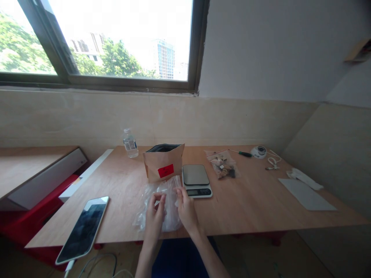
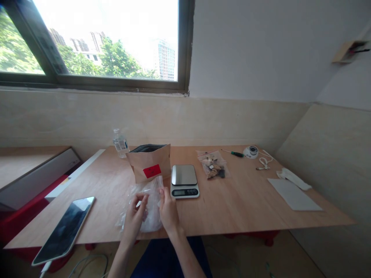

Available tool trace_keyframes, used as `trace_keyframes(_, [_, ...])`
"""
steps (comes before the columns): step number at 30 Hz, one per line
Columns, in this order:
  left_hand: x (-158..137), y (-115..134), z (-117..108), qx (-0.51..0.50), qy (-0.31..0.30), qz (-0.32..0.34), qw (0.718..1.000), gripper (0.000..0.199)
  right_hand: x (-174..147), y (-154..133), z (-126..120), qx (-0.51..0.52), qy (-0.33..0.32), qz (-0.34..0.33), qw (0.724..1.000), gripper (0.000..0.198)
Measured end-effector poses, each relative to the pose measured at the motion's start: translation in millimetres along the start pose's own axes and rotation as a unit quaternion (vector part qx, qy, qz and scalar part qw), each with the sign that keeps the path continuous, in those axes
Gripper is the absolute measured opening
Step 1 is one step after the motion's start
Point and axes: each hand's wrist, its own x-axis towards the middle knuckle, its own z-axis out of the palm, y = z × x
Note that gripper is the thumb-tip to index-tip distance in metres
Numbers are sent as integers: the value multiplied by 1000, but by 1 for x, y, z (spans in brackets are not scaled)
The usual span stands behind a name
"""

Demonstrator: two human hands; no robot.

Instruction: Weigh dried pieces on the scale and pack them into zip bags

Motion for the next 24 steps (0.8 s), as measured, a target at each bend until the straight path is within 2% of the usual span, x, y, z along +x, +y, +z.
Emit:
trace_keyframes(2, [3, 0, -7, 30, 6, 7, 1000, 34, 1, 9, -4, 7, -26, -18, 999, 32])
trace_keyframes(4, [8, 2, -18, 62, 21, 15, 998, 37, 5, 23, -15, 7, -21, -26, 999, 32])
trace_keyframes(5, [11, 2, -25, 79, 30, 17, 996, 39, 10, 33, -25, -1, 3, -26, 1000, 33])
trace_keyframes(7, [18, 2, -37, 119, 40, 16, 992, 43, 23, 56, -51, -57, 90, -35, 994, 34])
trace_keyframes(10, [27, -3, -48, 196, 61, 38, 978, 53, 50, 93, -95, -207, 226, -62, 950, 33])
trace_keyframes(12, [29, -4, -47, 275, 112, 77, 952, 60, 67, 112, -119, -293, 268, -48, 917, 37])
trace_keyframes(14, [26, 1, -40, 359, 163, 112, 912, 60, 81, 125, -135, -355, 269, -20, 895, 44])
trace_keyframes(15, [23, 5, -36, 391, 169, 122, 896, 57, 86, 130, -140, -373, 261, -4, 890, 47])
trace_keyframes(17, [16, 13, -27, 424, 123, 139, 886, 46, 92, 135, -146, -386, 243, 22, 890, 45])
trace_keyframes(19, [9, 13, -20, 441, 38, 134, 887, 36, 96, 136, -149, -379, 233, 32, 895, 38])
trace_keyframes(22, [4, -6, -16, 469, -71, 87, 876, 32, 95, 130, -158, -361, 226, 32, 904, 31])
trace_keyframes(24, [4, -23, -17, 481, -98, 80, 867, 37, 86, 117, -168, -348, 224, 37, 910, 28])
